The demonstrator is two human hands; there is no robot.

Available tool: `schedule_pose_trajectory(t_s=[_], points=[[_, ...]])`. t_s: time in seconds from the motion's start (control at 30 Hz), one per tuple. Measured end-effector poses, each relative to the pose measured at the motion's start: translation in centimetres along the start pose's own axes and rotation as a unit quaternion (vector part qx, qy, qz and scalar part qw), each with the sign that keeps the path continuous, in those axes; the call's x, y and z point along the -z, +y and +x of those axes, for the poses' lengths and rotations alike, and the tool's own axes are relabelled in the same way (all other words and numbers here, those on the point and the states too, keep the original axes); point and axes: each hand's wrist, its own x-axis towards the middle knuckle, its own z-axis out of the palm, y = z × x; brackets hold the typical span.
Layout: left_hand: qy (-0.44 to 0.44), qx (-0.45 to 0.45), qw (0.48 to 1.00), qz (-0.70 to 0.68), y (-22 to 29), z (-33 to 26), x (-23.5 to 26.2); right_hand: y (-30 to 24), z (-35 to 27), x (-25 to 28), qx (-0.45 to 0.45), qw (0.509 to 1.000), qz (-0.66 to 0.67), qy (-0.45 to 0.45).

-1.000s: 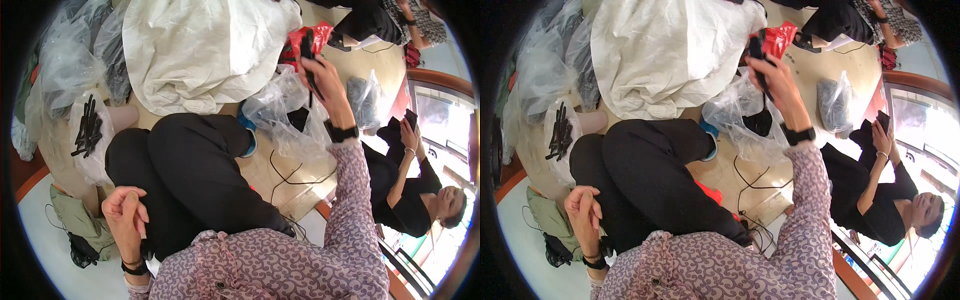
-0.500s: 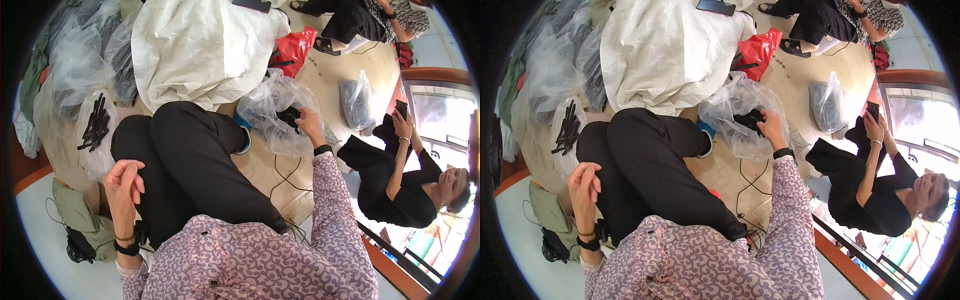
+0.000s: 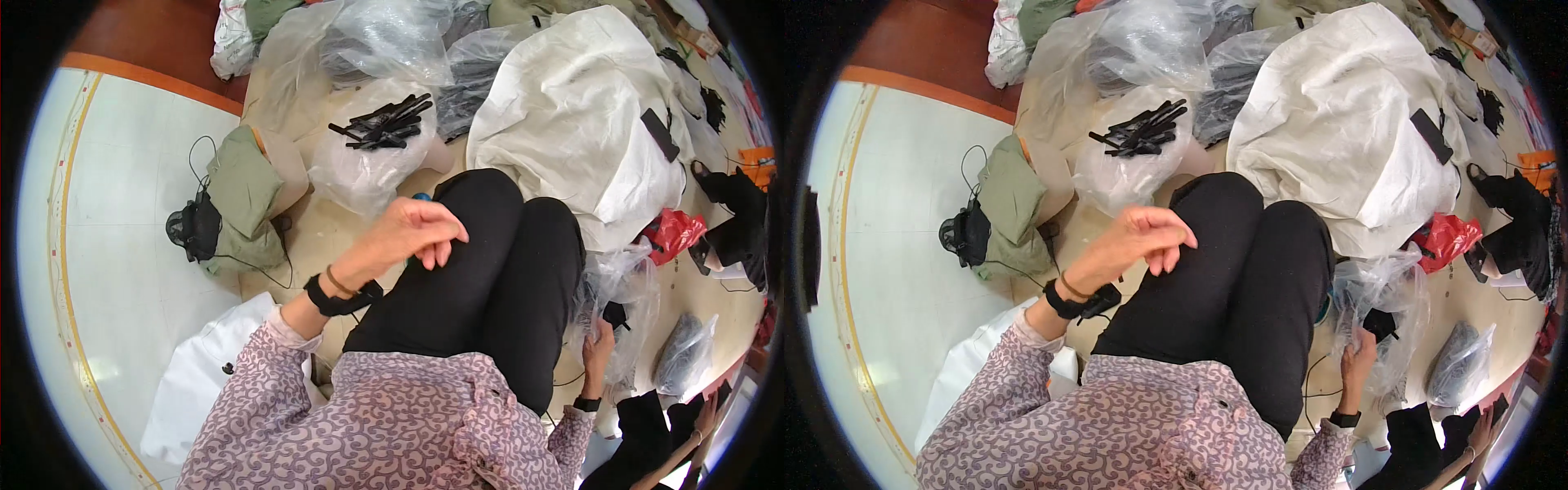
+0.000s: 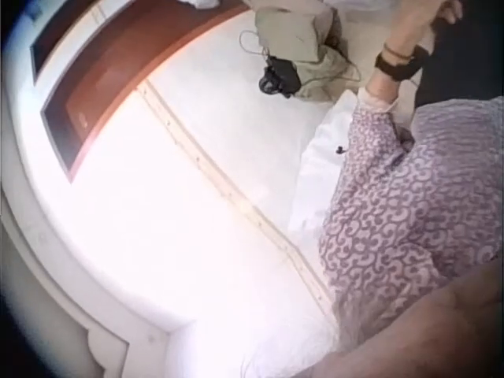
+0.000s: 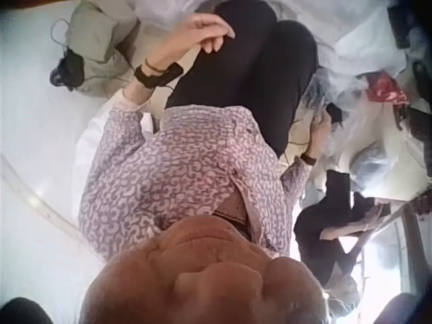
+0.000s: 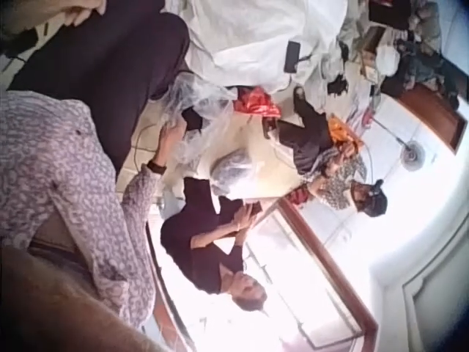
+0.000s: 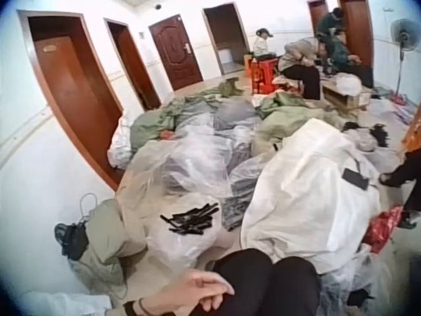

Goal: Assembling small black plastic components for shoe manufacturing by hand.

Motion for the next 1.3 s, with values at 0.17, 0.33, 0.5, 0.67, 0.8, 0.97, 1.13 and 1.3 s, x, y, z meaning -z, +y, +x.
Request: schedule_pose_trajectory(t_s=[0.17,0.33,0.5,0.67,0.8,0.97,1.13,1.3], points=[[0.199,-0.118,0.972,0.035,-2.6,-1.6,4.5,-0.5,-1.0,-0.9,-0.019,0.995,0.100,0.007],[0.231,0.026,0.969,-0.078,-7.7,-1.3,7.1,-2.4,-1.4,-4.8,-0.086,0.994,0.030,-0.067],[0.118,0.025,0.983,-0.137,-11.2,1.0,5.9,-5.3,-4.0,-6.6,-0.056,0.990,0.112,-0.073],[0.173,0.012,0.981,-0.089,-11.4,-2.5,7.8,-7.8,-4.7,-8.7,-0.003,0.985,0.152,-0.083],[0.146,0.050,0.988,-0.015,-10.2,-1.1,5.7,-2.6,-8.1,-6.5,0.024,0.967,0.095,-0.237],[0.207,0.059,0.977,-0.012,-11.3,2.0,9.2,-6.3,-8.4,-1.5,0.006,0.939,0.238,-0.247],[0.379,-0.002,0.919,0.108,-16.1,5.4,17.8,-9.2,-5.2,0.9,0.032,0.991,0.093,-0.086],[0.527,-0.094,0.775,0.335,-17.9,9.4,22.9,-13.2,-2.6,3.3,-0.085,0.979,0.172,-0.075]])
